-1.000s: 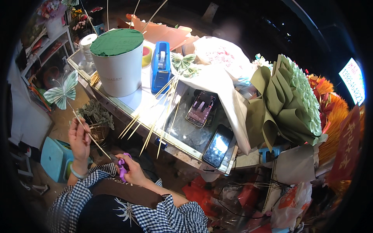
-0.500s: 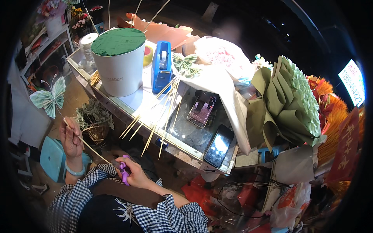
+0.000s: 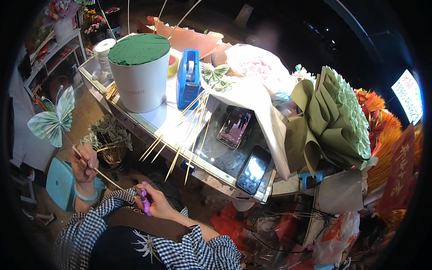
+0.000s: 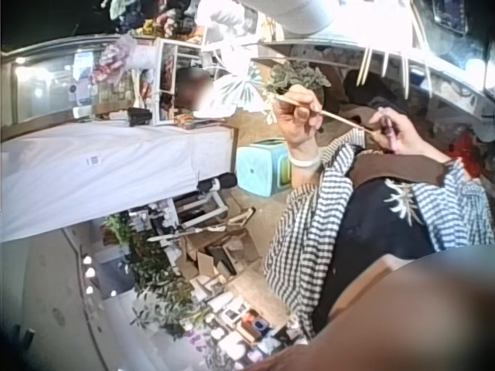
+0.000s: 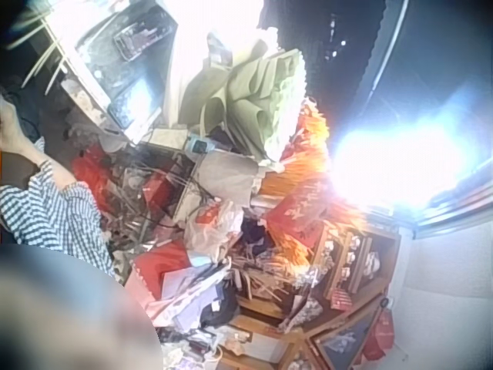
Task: The person assembles paper butterfly decorations by attaching folded paper wings to thin sticks. They use scissors to trim the sticks and place the finished butterflies into a white container with green floral foam. The process is repeated multiple times throughout the clip.
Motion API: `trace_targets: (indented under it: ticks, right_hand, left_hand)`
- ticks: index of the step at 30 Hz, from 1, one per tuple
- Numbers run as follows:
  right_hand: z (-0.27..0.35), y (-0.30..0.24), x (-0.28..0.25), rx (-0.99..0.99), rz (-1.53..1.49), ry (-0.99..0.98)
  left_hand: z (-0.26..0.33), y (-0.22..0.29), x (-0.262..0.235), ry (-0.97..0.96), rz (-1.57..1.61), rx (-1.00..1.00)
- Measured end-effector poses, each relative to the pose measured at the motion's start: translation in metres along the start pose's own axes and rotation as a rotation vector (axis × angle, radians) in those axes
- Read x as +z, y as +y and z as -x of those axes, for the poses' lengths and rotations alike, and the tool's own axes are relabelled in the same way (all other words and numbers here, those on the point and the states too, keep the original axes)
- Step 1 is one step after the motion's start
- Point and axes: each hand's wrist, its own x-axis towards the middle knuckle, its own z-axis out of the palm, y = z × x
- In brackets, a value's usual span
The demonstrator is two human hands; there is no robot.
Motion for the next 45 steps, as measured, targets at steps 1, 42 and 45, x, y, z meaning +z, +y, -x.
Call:
trace_targets:
  ticks: [1,42,45]
  right_hand:
    - [0.0,0.0,0.0,0.016,-0.002,-0.009]
    - [0.008,0.014,0.002,0.042,0.012,0.154]
    - [0.008,0.015,0.002,0.054,0.01,0.151]
  left_hand:
    - [0.0,0.001,-0.001,-0.013,0.021,-0.006]
    - [-0.006,-0.001,-0.012,0.213,-0.512,0.301]
    - [-0.005,-0.001,-0.015,0.212,-0.48,0.3]
